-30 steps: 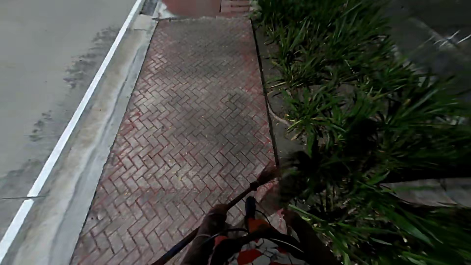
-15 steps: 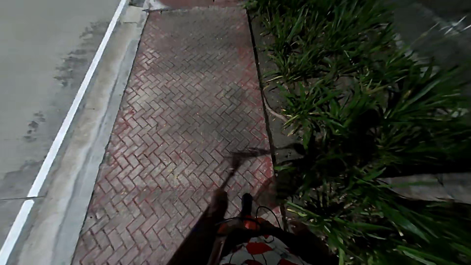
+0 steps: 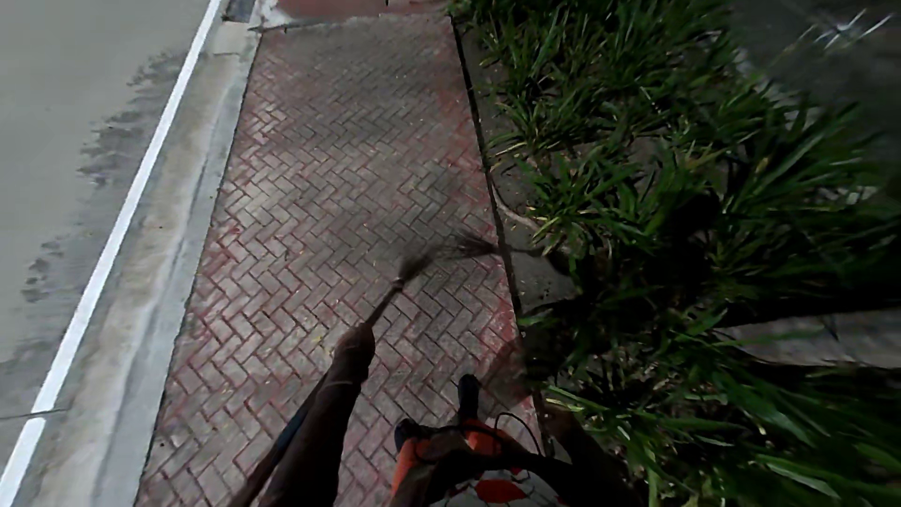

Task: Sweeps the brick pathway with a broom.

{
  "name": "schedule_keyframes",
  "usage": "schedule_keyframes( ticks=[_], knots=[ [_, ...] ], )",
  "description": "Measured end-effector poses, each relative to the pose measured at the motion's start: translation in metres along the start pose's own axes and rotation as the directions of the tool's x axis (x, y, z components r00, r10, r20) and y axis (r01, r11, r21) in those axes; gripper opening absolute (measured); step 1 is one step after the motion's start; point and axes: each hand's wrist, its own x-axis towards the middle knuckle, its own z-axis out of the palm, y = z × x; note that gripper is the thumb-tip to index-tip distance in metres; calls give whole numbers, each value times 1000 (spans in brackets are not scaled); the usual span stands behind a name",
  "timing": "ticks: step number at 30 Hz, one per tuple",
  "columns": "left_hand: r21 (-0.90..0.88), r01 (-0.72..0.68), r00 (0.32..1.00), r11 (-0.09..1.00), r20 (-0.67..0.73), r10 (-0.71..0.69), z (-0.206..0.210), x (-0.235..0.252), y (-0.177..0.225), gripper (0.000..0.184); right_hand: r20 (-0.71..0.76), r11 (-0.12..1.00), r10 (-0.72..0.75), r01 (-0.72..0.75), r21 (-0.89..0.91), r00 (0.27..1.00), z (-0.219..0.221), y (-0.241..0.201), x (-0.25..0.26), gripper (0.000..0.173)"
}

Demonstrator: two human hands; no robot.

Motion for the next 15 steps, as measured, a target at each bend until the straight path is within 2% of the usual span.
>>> schedule_keyframes(
  ticks=[3,4,6,7,9,10,11,12,14,15],
  knots=[
    [-32,70,997,997,-26,-71,17,27,37,39,-15,998,64,-64,-15,998,7,27,-21,43],
    [-9,26,1000,1000,-4,-26,33,28,51,38,-46,999,44,-44,-13,998,10,37,-37,43],
    [121,-161,980,980,141,143,63,5,79,36,-152,998,-47,42,-35,987,24,68,-58,40],
    [179,-242,955,954,219,202,72,-8,92,35,-117,999,-20,16,-38,993,25,71,-64,41],
    [211,-301,925,930,301,231,72,-23,106,34,-3,996,86,-86,-30,996,21,66,-64,41],
    [183,-315,920,931,299,253,68,-21,102,36,38,997,59,-57,-56,998,21,74,-53,42],
    [147,-349,913,925,276,301,62,-14,91,39,12,992,-62,62,-111,998,26,91,-36,43],
    [120,-391,905,913,232,357,53,-5,78,41,-123,968,-216,196,-154,969,39,110,-15,42],
    [71,-406,908,911,143,393,25,8,63,39,-10,996,2,-3,-94,1000,24,69,-12,42],
    [56,-399,914,915,108,392,11,12,61,40,-4,996,81,-81,-21,997,17,48,-16,41]
  ],
)
